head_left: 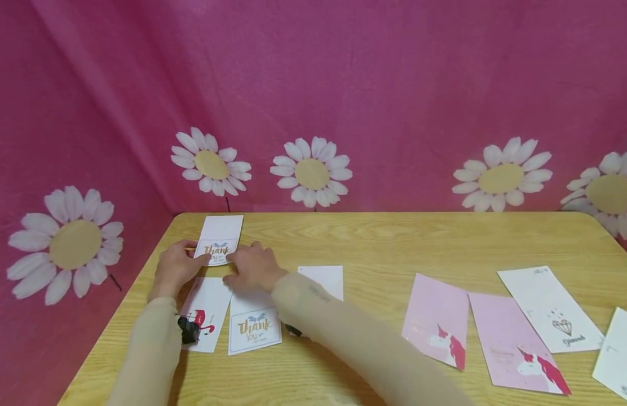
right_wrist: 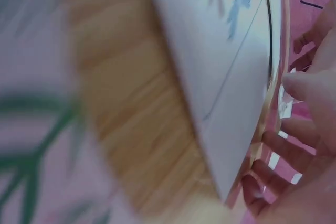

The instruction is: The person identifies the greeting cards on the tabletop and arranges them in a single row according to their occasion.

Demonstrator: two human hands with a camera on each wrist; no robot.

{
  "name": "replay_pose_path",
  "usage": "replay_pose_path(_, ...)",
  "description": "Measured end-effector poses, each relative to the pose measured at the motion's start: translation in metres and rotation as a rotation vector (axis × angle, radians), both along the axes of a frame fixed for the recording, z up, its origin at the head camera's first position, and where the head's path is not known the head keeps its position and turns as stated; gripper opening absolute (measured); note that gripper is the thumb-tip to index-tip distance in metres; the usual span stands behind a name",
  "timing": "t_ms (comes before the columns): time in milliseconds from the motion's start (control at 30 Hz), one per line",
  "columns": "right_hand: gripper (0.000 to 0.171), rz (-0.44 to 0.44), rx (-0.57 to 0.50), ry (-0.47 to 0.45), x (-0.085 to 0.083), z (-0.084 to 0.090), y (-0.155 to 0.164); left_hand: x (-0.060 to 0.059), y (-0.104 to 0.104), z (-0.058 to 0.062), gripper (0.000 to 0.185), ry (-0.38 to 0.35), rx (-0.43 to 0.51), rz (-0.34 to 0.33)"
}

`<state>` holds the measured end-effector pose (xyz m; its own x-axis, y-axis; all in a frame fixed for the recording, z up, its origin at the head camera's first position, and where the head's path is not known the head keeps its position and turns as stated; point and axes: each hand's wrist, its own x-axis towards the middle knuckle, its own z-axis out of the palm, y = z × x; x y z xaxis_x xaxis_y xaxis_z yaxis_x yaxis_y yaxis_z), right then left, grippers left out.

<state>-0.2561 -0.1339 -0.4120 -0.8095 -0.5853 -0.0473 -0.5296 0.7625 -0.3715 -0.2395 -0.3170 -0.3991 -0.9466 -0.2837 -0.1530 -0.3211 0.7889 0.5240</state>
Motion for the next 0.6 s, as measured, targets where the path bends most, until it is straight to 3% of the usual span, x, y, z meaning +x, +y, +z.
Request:
replay_pose_path(333, 0.037, 0.031, 0.138, 0.041, 0.005, 0.002, -0.007, -0.003, -0.009, -0.009, 0.059, 0.005, -0.027, 0.026)
replay_pose_path(600, 0.047, 0.055, 0.182, 0.037, 0.01, 0.004, -0.011, -0.002, -0.021, -0.008, 0.059, -0.002, -0.051, 0.005)
